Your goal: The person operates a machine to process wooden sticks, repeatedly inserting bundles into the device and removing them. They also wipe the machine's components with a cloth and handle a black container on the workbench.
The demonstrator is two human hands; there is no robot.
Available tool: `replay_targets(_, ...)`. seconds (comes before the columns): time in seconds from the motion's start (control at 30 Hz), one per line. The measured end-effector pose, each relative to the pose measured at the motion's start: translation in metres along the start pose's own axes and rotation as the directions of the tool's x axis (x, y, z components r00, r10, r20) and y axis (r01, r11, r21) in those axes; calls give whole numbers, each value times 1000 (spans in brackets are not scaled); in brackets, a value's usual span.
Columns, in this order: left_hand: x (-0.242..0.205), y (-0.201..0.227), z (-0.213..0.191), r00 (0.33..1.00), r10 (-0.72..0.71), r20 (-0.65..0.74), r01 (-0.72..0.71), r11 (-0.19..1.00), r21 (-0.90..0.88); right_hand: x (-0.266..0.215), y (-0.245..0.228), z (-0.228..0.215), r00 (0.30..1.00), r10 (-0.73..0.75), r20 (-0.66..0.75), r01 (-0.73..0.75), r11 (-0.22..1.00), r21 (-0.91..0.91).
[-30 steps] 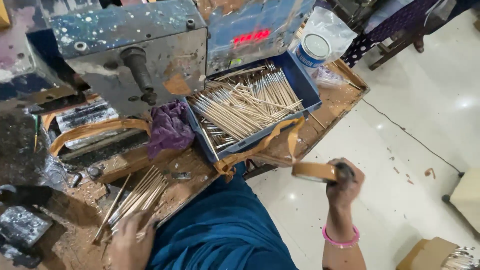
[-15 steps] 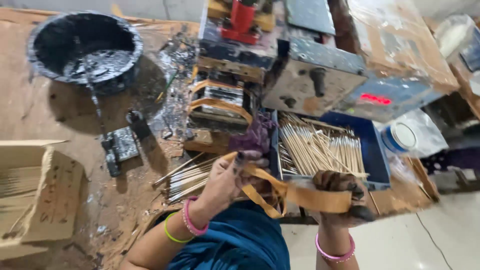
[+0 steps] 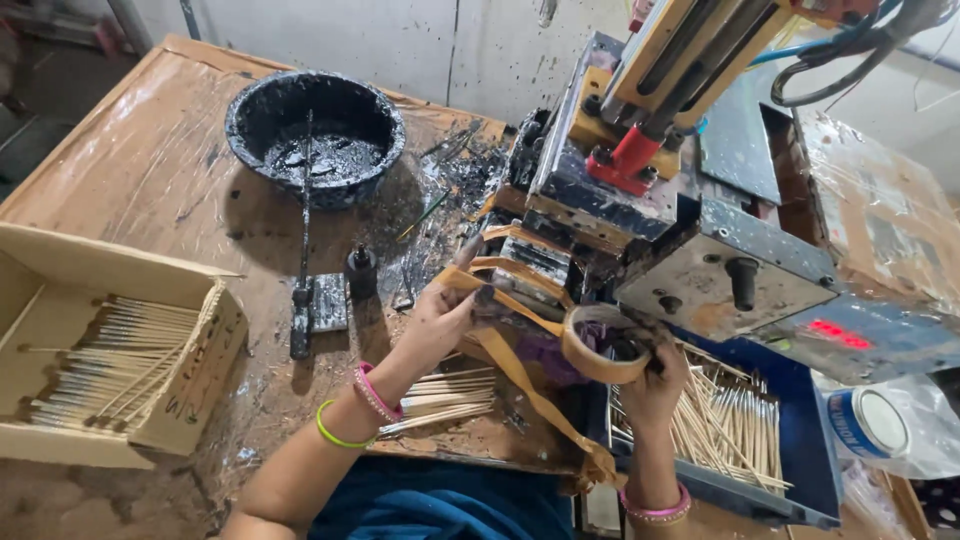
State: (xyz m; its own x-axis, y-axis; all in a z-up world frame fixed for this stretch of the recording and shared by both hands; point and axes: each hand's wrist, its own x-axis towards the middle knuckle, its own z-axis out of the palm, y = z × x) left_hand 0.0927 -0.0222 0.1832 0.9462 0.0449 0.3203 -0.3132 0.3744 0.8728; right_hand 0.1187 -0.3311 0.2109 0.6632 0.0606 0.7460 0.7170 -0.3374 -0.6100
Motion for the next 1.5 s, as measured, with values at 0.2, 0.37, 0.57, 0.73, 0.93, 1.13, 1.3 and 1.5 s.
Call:
replay_targets(0.2,37,5,2,998,-64,-29,56,975,-217,12,22,5,992,-124,6,123,972,-200)
replay_targets(0.37,77,-9,-2,987,-127,-95,103,968,-227,6,85,7,995,-96,-31,80,936,-342)
replay_targets(0.57,115,-22,-5,960,-234,-156,171,925,-338,25,96,17,990,-117,-77,83,934,-348)
replay_targets(0.73,130,-19,0,919,-344,-191,237,871,-431,30,124,13,993,-115,-17,97,898,-429)
replay_targets(0.93,118,-5,41,799,-567,-202,325,689,-647,48,102,-7,989,-16,150,41,986,-163)
replay_targets(1.13,117,-44,17,940,-279,-197,132,828,-545,25,206,-28,954,125,273,22,877,-479)
replay_targets(1.3,111,-28,13,962,-206,-181,136,932,-335,29,206,-13,910,359,209,-322,928,-189)
replay_targets(1.5,126,-48,17,951,-101,-291,0,945,-328,28,241,-14,956,1,294,158,843,-515)
